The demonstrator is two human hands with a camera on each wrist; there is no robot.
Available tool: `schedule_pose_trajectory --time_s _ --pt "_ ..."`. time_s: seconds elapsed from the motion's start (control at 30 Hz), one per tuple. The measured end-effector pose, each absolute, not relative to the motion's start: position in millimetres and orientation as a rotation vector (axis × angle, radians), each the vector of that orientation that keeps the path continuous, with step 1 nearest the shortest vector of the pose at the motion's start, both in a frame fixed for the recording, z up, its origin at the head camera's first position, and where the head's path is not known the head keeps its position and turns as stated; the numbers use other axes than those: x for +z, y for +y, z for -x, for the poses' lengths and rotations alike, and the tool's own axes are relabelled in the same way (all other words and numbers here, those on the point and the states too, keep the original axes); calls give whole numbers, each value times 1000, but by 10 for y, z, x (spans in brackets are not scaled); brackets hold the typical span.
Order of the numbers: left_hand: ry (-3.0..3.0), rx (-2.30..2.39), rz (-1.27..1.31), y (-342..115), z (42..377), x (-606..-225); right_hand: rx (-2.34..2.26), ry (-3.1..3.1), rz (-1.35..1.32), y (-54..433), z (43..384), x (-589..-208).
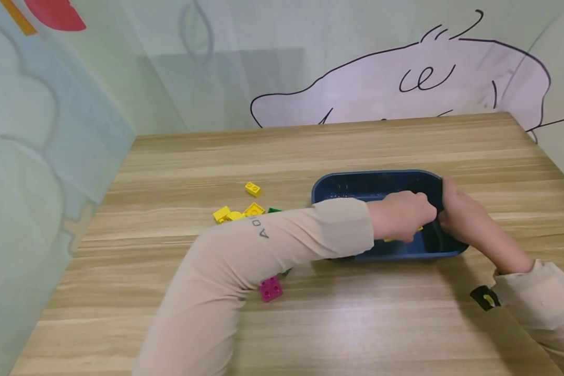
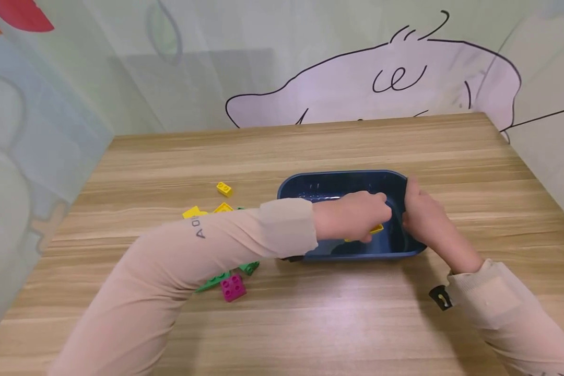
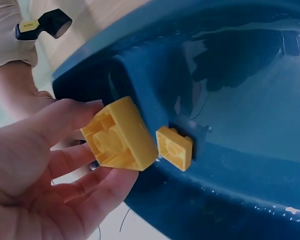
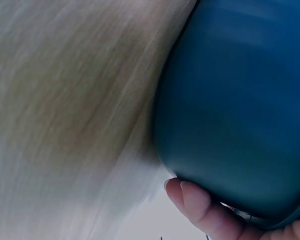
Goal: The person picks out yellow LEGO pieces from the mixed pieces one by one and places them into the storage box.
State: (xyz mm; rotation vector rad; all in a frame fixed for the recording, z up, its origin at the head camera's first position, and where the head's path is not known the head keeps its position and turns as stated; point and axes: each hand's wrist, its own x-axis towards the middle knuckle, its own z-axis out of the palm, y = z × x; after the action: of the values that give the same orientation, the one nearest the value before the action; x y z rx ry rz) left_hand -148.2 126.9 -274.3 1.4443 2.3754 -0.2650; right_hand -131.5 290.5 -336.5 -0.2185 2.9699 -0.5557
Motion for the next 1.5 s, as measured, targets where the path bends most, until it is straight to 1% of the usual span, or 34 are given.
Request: schedule_pose_trajectory --time_s 0.53,0.9,1.1,1.3,1.5 --pt "2346 -210 -1505 1295 1545 -2888 -535 2945 177 2907 1335 -3355" --pt "2248 -232 -1503 1337 1582 -2927 -541 2958 159 2900 1328 -3357" --pt "2264 -183 -1434 1341 1650 -2937 -528 2989 192 2909 1324 -3365" --pt "2173 -208 -1449 1346 1713 -2966 -534 2993 195 2897 1324 -3363" --pt "2100 -235 -1472 1341 1708 -2979 -526 2978 196 2897 1329 -3370"
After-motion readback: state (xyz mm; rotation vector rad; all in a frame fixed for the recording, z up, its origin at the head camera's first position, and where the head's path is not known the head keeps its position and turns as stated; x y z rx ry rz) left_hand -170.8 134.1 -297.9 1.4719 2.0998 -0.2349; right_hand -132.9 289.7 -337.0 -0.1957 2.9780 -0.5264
